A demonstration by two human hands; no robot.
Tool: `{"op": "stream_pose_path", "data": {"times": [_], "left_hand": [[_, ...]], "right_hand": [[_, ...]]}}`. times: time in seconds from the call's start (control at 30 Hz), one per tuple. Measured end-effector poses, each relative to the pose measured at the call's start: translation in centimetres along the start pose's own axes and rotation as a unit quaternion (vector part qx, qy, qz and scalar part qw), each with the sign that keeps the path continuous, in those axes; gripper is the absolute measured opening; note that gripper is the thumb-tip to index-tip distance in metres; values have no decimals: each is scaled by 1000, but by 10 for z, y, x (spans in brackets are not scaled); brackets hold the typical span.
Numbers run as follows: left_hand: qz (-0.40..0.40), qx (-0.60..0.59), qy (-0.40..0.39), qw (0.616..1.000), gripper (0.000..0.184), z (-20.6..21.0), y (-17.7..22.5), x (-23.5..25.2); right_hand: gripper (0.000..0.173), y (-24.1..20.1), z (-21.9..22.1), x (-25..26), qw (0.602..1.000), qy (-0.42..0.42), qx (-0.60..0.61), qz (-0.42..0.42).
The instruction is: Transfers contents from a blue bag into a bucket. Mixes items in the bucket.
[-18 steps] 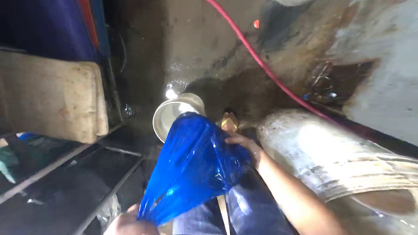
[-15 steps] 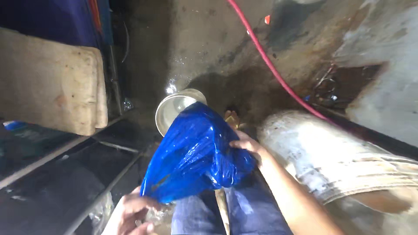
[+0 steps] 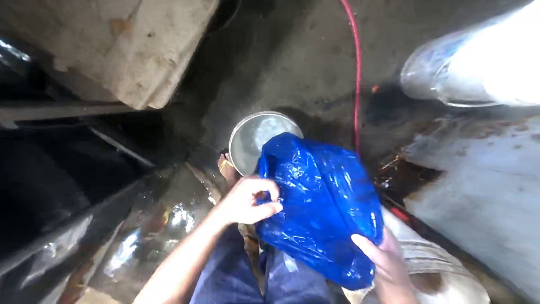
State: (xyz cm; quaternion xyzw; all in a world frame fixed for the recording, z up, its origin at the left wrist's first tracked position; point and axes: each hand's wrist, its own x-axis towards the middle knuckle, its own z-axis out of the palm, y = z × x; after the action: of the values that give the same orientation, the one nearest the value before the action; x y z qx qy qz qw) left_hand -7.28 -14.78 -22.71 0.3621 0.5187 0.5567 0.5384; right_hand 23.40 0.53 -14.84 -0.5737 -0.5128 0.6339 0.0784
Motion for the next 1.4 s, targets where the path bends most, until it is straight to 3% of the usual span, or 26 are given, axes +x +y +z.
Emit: {"op": "stream_pose_path", "data": {"times": [0.13,0.27,0.47,0.53,0.6,0.7,0.8,0.87,1.0,1.07,1.1,1.17,1.2,1.3,1.4], "left_hand": [[-89,-34,87,992,22,-11,-53,9],[-167,-70,126,975,17,-14,-119,33],[-201,-48,271,940,39,-14,-191,60],[-213,-24,271,938,45,-24,-205,66],[-254,-29,256,932,50,-35,-209,73],[-324,-144,241,903,52,-44,-205,82],[-369,-225,296,852,59,-52,-204,90],[-410,-177,331,831,75,-51,-210,89],[-425,-111,287,851,102,-40,-214,94],[-365,-211,341,840,87,-38,-215,100],[-324,-292,403,804,74,-37,-213,102],[-291,-424,461,723,67,-38,-203,100],[-298,-419,469,718,65,-34,-199,98],[-390,-156,405,812,57,-16,-180,91],[-447,37,279,849,78,-6,-150,86]], "right_hand": [[74,-20,17,-11,998,35,-48,-11],[79,-5,58,1,994,101,-50,-17],[75,38,105,40,994,69,70,-54],[77,45,118,50,993,60,77,-59],[78,49,124,57,993,54,86,-57],[75,48,121,60,993,63,84,-49],[73,37,109,62,994,82,72,-19],[72,30,98,63,995,85,58,1],[73,27,98,67,996,78,45,-3],[76,33,108,71,996,75,43,-16],[78,37,113,72,996,80,45,-19],[79,45,119,75,994,92,48,-15],[79,48,120,76,994,96,50,-8],[80,51,120,80,995,88,52,15],[80,48,114,79,993,90,67,37]]}}
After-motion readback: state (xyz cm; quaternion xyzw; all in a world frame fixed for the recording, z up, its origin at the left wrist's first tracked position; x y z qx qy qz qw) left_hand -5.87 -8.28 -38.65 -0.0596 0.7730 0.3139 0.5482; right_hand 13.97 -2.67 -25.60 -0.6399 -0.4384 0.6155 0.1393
